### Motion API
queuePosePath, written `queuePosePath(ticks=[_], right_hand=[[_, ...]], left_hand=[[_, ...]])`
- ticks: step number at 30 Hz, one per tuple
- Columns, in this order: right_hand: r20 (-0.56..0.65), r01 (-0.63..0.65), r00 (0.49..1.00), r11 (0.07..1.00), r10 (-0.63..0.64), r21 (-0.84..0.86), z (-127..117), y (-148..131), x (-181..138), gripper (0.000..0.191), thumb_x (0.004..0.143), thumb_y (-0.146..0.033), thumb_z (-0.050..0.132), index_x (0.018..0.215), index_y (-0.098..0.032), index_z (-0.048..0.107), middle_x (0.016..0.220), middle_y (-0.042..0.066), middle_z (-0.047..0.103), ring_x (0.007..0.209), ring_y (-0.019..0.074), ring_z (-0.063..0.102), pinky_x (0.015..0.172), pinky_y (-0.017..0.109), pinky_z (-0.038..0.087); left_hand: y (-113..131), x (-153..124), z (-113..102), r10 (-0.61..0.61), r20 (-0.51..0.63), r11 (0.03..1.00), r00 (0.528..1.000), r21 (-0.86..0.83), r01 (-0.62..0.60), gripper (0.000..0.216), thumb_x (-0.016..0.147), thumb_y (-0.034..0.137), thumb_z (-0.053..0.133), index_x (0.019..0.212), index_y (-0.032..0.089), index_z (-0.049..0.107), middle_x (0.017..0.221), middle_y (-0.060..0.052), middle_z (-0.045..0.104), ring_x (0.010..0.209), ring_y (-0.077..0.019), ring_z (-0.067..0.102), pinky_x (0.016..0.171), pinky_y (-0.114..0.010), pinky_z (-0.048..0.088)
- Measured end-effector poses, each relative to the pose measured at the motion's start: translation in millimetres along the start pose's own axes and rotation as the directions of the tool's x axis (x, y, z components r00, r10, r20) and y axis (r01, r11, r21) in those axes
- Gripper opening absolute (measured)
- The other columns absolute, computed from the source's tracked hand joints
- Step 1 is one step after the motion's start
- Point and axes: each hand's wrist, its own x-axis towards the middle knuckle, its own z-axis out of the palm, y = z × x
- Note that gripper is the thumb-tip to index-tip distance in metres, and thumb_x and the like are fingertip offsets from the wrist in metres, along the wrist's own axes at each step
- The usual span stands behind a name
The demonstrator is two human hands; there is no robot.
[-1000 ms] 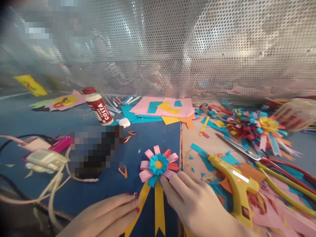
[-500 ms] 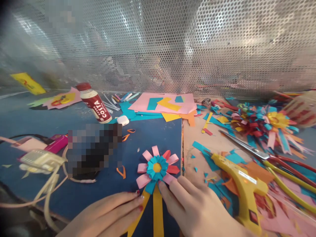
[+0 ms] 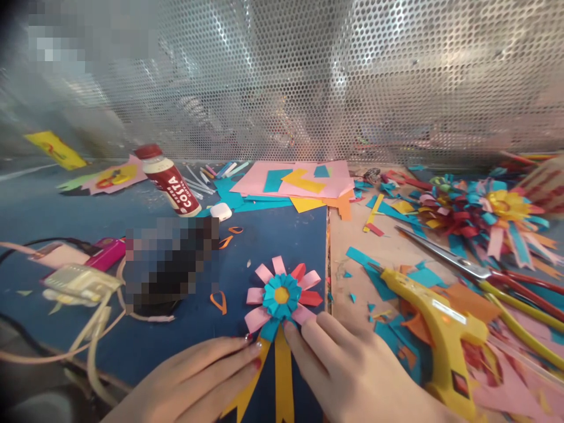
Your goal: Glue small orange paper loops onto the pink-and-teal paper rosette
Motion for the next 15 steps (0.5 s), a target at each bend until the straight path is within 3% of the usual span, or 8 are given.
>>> queuePosePath(ticks=[5, 15], right_hand=[[-0.003, -0.005, 1.0, 1.0, 0.006, 0.015, -1.8, 0.3, 2.6, 0.033, 0.087, -0.021, 0.042, 0.112, -0.007, 0.058, 0.09, 0.013, 0.065, 0.077, 0.0233, 0.064, 0.067, 0.039, 0.054], [0.003, 0.001, 1.0, 1.0, -0.001, 0.02, -3.5, 0.3, 3.9, 0.033, 0.088, -0.016, 0.037, 0.112, -0.007, 0.057, 0.09, 0.014, 0.066, 0.073, 0.0226, 0.064, 0.059, 0.035, 0.055]], left_hand=[[0.4, 0.9, 0.0, 0.002, 0.008, 1.0, 1.0, 0.002, -0.002, 0.028, 0.091, 0.013, 0.045, 0.114, 0.015, 0.062, 0.118, -0.005, 0.064, 0.109, -0.0167, 0.058, 0.097, -0.029, 0.049], [3.9, 2.7, -0.8, -0.003, 0.027, 1.0, 1.0, 0.022, 0.003, 0.028, 0.092, 0.014, 0.043, 0.114, 0.014, 0.062, 0.118, -0.005, 0.064, 0.11, -0.017, 0.058, 0.097, -0.029, 0.048]])
